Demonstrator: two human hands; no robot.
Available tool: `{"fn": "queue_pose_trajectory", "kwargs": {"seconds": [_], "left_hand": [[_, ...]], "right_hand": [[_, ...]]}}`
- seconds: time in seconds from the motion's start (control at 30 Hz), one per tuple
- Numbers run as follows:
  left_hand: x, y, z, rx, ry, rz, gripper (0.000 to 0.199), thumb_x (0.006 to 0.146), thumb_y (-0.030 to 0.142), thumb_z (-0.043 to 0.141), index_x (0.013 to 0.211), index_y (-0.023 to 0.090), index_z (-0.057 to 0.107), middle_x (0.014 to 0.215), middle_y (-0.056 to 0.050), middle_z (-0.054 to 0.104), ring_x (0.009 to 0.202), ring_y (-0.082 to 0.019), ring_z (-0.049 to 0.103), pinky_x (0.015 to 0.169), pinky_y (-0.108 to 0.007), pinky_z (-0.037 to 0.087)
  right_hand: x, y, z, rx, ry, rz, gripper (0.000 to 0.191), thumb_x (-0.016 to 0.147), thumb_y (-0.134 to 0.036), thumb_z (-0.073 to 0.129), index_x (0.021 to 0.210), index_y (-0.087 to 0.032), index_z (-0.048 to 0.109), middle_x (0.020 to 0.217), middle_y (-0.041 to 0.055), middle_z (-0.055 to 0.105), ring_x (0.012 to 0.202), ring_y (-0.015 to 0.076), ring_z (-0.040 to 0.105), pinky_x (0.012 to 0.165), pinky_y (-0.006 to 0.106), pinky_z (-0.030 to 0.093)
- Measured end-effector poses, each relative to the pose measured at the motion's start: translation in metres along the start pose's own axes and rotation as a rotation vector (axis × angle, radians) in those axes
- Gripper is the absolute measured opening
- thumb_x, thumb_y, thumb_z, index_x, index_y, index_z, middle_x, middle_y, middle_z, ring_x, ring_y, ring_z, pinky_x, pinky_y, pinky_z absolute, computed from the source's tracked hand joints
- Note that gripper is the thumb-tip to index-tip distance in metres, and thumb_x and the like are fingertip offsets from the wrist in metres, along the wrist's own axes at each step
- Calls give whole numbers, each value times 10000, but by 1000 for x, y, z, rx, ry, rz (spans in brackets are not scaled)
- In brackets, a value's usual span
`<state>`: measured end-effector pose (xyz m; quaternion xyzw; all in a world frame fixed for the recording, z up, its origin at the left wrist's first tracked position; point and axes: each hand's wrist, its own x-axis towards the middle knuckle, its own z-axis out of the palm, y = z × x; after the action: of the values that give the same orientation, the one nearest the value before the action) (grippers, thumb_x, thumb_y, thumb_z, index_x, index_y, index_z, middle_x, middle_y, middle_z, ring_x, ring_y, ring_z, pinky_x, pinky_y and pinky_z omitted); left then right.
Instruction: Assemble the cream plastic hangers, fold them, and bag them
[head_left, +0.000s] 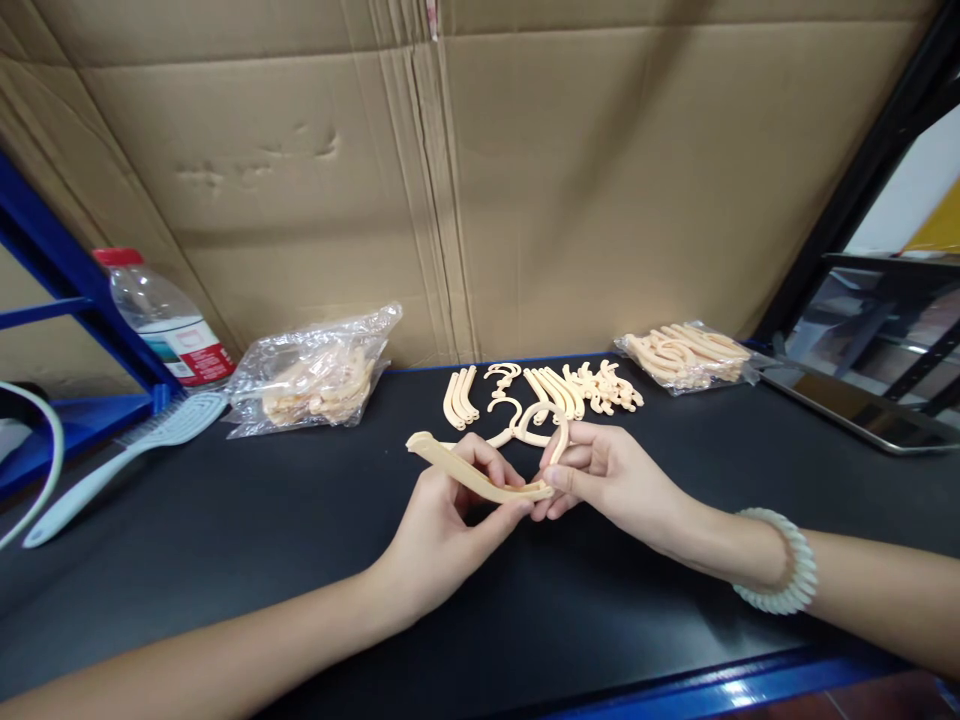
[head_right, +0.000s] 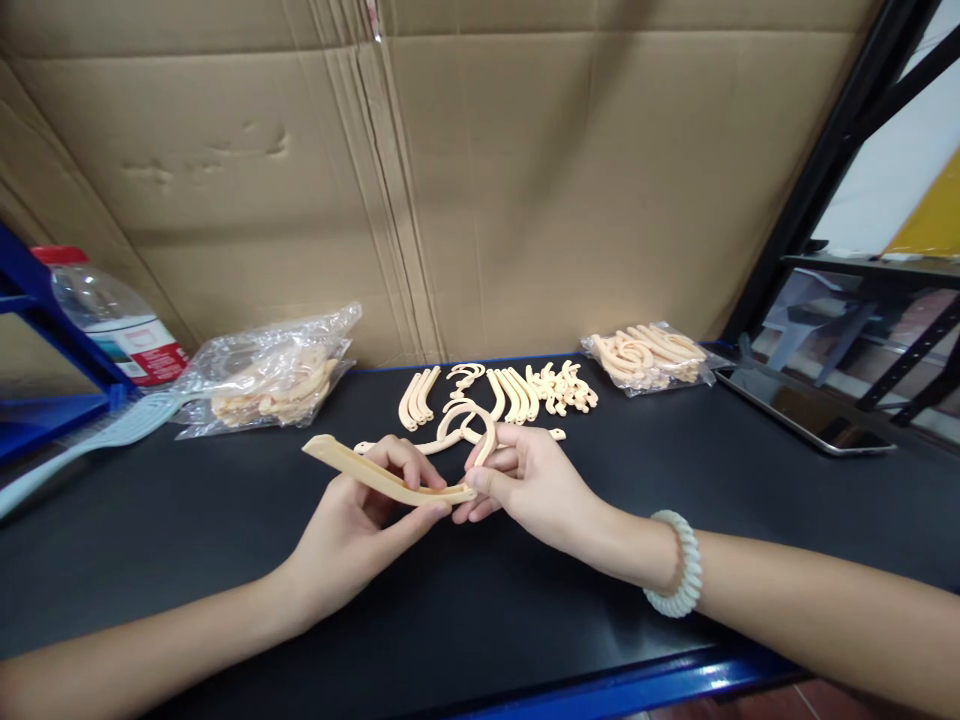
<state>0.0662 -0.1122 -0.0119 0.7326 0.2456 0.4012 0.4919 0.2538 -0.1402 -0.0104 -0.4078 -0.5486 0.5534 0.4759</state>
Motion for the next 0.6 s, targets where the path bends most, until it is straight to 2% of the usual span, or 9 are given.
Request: {"fn": "queue_pose_trajectory", "kwargs": {"seconds": [0.2, 0.3, 0.37, 0.5, 0.6], "left_hand": [[3, 1, 2, -146, 47, -110, 231, 796, 176, 675, 769, 187, 446, 734, 46, 563, 695, -84, 585, 666, -204, 484], [6, -2, 0, -207, 86, -152, 274, 767, 185, 706, 774, 190, 433, 704, 54, 576, 693, -82, 576, 673, -200, 478], [6, -2, 0, -210, 128, -168, 285, 746, 183, 726, 799, 191, 446, 706, 56, 583, 690, -78, 565, 675, -197, 476], [4, -1, 3, -232, 195, -195, 320, 723, 189, 753, 890, 196, 479, 837, 30, 634, 754, -99, 606, 713, -229, 508], [3, 0, 5, -289, 143, -219, 361, 735, 186, 751, 949, 201, 461, 885, 1, 688, 818, -134, 658, 804, -287, 516]], "right_hand": [[0, 2, 1, -9, 15, -12, 281, 754, -360, 720, 771, -150, 534, 686, 38, 690, 646, 167, 703, 598, 273, 567], [2, 3, 0, -70, 45, -109, 250, 733, -333, 736, 721, -146, 571, 780, 49, 674, 668, 141, 661, 515, 224, 531], [4, 3, -1, -87, 72, -155, 230, 723, -327, 742, 718, -143, 605, 755, 25, 633, 620, 111, 603, 461, 203, 503], [4, 3, -1, -63, 50, -97, 226, 735, -336, 736, 764, -138, 630, 636, -16, 581, 542, 92, 559, 454, 204, 506], [3, 4, 2, -72, 6, -92, 201, 756, -313, 720, 770, -127, 646, 669, 4, 629, 529, 81, 572, 490, 207, 520]]}}
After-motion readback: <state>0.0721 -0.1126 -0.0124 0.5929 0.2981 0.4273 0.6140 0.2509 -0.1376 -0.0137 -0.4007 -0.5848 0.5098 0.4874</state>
